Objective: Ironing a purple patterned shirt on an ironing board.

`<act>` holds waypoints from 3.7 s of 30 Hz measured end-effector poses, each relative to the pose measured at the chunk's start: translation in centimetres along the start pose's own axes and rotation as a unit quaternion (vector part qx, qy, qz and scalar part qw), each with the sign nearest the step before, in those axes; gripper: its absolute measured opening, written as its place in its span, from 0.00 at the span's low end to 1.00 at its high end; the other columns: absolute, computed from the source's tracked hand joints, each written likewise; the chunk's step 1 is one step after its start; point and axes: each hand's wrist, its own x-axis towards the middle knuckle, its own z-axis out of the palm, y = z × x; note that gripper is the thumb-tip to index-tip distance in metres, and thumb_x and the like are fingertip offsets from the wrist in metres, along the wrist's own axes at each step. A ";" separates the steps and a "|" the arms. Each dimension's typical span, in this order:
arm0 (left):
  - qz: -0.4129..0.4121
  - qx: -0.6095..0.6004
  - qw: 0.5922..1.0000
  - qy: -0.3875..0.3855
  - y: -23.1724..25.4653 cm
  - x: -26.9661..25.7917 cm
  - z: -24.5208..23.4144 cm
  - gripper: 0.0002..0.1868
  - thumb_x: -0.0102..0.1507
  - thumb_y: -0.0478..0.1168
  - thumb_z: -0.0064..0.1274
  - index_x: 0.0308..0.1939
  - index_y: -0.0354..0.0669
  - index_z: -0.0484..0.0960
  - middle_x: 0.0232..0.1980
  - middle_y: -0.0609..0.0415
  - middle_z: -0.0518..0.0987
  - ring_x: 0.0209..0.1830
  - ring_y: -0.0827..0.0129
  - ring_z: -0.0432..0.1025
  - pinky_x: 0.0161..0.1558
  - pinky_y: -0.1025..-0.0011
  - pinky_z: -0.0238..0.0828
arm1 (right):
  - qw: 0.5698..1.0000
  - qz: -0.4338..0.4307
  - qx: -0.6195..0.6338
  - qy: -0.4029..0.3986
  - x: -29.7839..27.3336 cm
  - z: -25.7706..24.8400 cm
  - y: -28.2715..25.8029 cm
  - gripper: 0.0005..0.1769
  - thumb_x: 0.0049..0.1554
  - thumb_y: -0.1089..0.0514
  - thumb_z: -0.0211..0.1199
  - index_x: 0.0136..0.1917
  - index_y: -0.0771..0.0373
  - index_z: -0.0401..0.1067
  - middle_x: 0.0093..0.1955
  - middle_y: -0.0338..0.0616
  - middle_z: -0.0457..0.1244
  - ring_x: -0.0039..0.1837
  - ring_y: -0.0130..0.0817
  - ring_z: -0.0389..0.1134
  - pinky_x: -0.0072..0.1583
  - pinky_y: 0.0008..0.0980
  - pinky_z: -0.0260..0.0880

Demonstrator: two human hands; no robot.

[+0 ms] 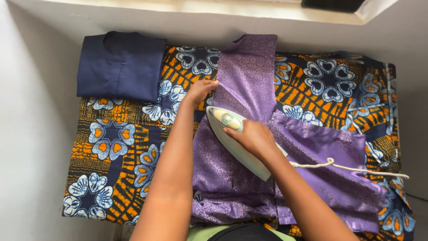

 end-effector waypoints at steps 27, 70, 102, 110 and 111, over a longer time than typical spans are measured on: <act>0.251 0.467 0.833 0.158 -2.7 -21.0 25.4 0.33 0.69 0.55 0.43 0.74 0.43 0.66 0.82 0.45 0.55 0.84 0.57 0.41 0.78 0.51 0.33 | 0.855 -0.197 0.447 0.173 -4.4 -12.9 27.5 0.23 0.56 0.52 0.70 0.60 0.65 0.71 0.54 0.40 0.67 0.57 0.28 0.69 0.62 0.35 0.68; 0.056 0.389 0.788 0.474 -2.4 -19.8 11.9 0.31 0.52 0.49 0.69 0.58 0.51 0.79 0.62 0.47 0.72 0.66 0.51 0.62 0.66 0.48 0.56 | 0.862 0.157 0.439 0.200 -0.5 -0.7 45.6 0.24 0.56 0.49 0.75 0.62 0.58 0.75 0.47 0.48 0.67 0.43 0.31 0.63 0.43 0.32 0.61; 0.137 0.379 0.804 0.437 13.2 -5.3 -0.2 0.21 0.46 0.46 0.74 0.43 0.53 0.89 0.48 0.55 0.78 0.55 0.53 0.68 0.57 0.50 0.60 | 0.809 0.109 0.137 0.561 16.8 -11.7 29.6 0.25 0.53 0.67 0.64 0.63 0.60 0.65 0.54 0.57 0.70 0.57 0.61 0.70 0.57 0.53 0.67; 0.129 0.382 0.828 0.390 5.0 -6.0 -0.4 0.26 0.51 0.47 0.73 0.51 0.52 0.84 0.52 0.54 0.77 0.60 0.54 0.67 0.61 0.48 0.59 | 0.884 -0.008 0.149 0.442 11.2 -8.3 27.3 0.26 0.52 0.62 0.72 0.62 0.63 0.67 0.56 0.56 0.69 0.61 0.56 0.69 0.63 0.49 0.67; 0.112 0.363 0.837 0.393 4.9 -6.9 0.0 0.28 0.51 0.47 0.73 0.54 0.53 0.83 0.54 0.55 0.76 0.61 0.56 0.66 0.62 0.48 0.58 | 0.893 -0.043 0.113 0.433 10.6 -8.2 27.2 0.32 0.48 0.60 0.79 0.63 0.64 0.68 0.58 0.55 0.69 0.61 0.57 0.67 0.62 0.50 0.64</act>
